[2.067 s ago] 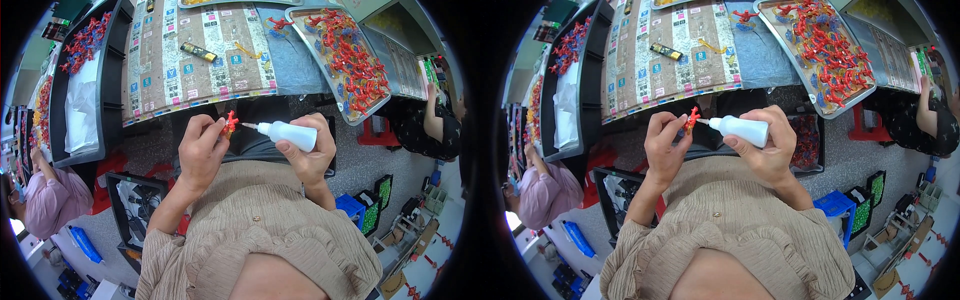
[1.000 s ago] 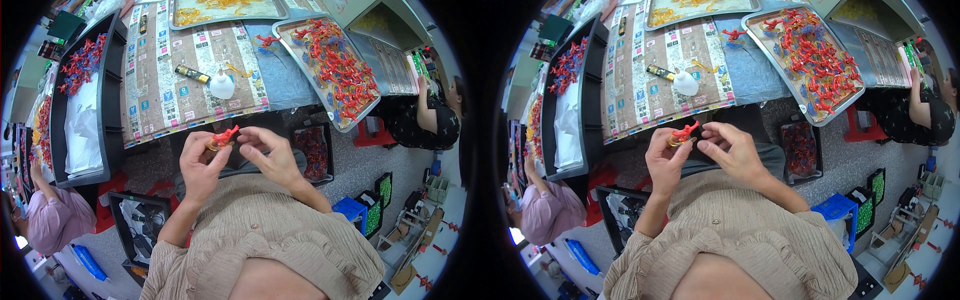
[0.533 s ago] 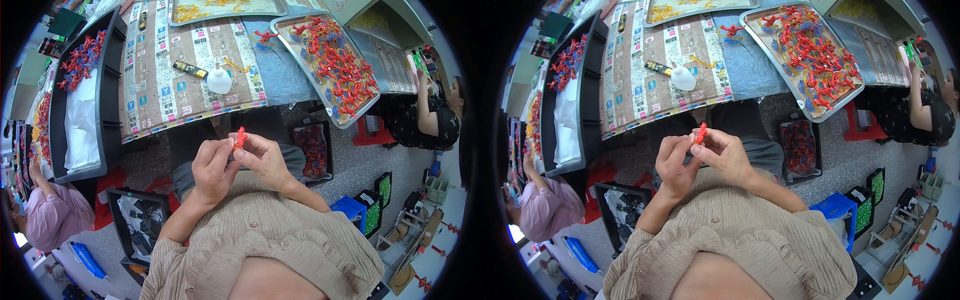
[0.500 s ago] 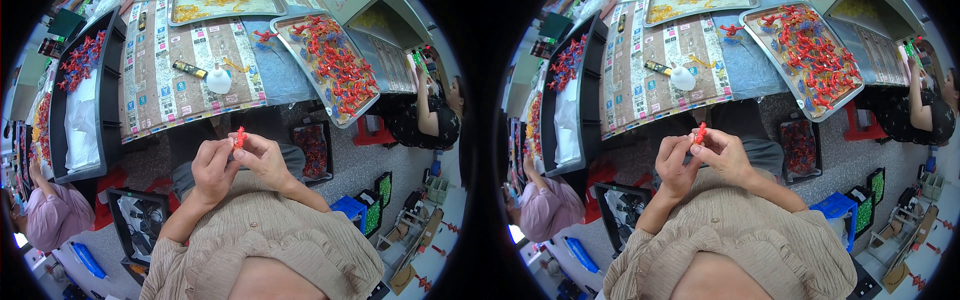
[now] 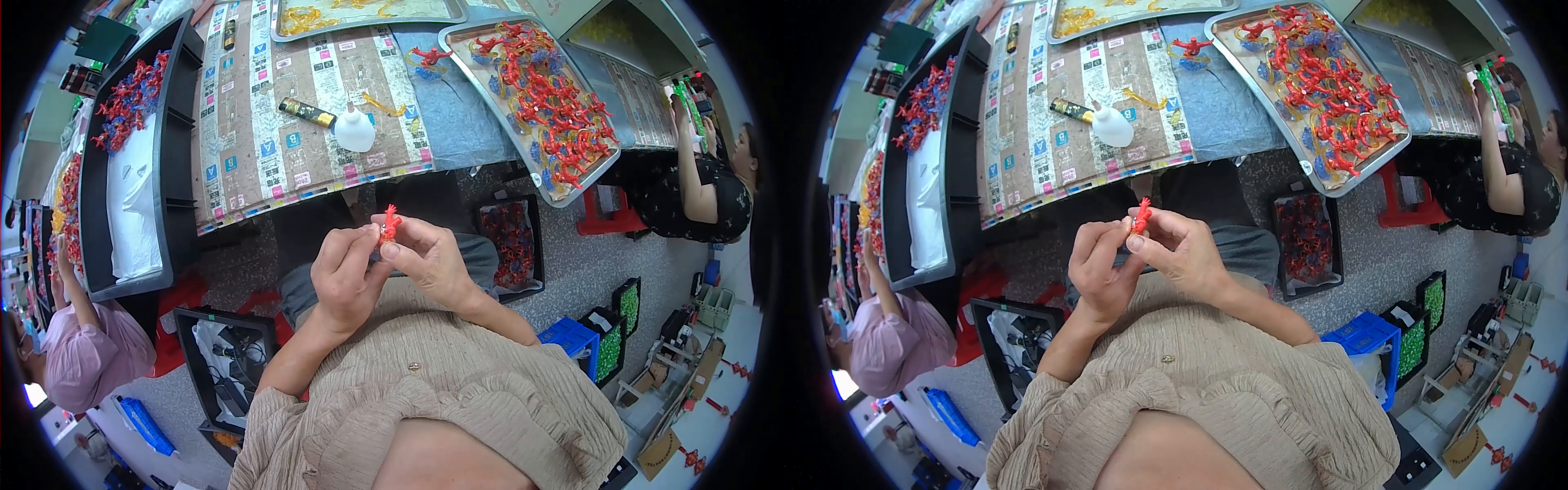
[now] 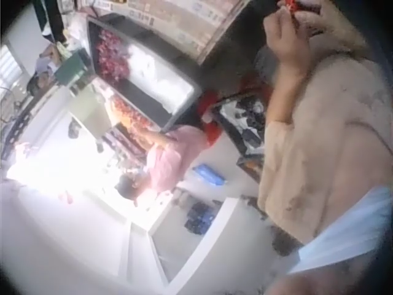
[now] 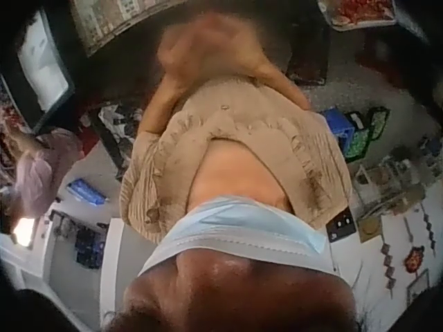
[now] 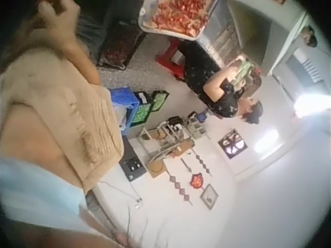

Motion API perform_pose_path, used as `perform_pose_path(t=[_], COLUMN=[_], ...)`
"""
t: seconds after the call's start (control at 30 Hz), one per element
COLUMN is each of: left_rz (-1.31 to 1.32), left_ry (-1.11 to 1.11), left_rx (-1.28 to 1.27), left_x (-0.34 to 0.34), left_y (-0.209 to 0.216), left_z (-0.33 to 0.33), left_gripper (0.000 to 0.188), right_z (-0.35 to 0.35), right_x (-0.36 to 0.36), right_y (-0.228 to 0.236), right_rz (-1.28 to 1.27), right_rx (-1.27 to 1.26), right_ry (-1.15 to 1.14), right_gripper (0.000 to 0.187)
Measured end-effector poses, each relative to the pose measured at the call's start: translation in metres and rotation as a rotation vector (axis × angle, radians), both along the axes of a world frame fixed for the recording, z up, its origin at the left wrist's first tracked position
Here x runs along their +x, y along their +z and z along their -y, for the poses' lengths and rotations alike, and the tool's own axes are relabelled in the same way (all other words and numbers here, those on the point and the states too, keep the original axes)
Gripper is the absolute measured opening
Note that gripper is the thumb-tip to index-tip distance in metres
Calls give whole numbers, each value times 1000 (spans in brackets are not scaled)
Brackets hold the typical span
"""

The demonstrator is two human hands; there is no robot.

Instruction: The person attaches decorative parts to small toy figure bases by applying glue from a glue bottle to the parts, then pressing them onto the bases.

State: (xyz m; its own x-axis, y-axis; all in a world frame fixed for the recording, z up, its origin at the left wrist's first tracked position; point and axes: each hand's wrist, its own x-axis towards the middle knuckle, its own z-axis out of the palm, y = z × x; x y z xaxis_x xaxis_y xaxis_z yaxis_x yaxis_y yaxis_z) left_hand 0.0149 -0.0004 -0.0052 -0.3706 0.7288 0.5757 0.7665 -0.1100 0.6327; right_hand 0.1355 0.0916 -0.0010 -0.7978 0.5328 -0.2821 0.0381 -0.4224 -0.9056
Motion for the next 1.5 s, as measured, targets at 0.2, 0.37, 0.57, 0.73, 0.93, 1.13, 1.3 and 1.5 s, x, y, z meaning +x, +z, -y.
perform_pose_path(t=[0.2, 0.37, 0.57, 0.73, 0.93, 1.13, 1.3, 1.5], left_rz=[575, 1617, 1879, 1828, 1738, 1716, 1581, 1523], left_ry=[30, -290, -382, -369, -337, -409, -400, -511], left_rx=[-176, -175, -168, -196, -218, -255, -351, -319], left_x=[-5, -17, -19, -16, -14, -12, -8, 3], left_y=[11, 4, -1, 3, 8, 9, 9, 7], left_z=[-2, 1, 3, 3, 1, -3, -2, -12], left_gripper=[24, 26, 28, 29, 32, 33, 34, 38], right_z=[-12, -19, -18, -15, -15, -19, -33, -48], right_x=[1, 10, 13, 14, 14, 21, 25, 52], right_y=[3, 0, 8, 14, 19, 16, 27, 33], right_rz=[-106, -17, 37, 52, 37, 9, -11, -31], right_rx=[1, 111, 344, 478, 643, 613, 749, 802], right_ry=[-58, -91, -91, -149, -144, -211, -246, -196], right_gripper=[41, 29, 16, 12, 11, 15, 21, 16])
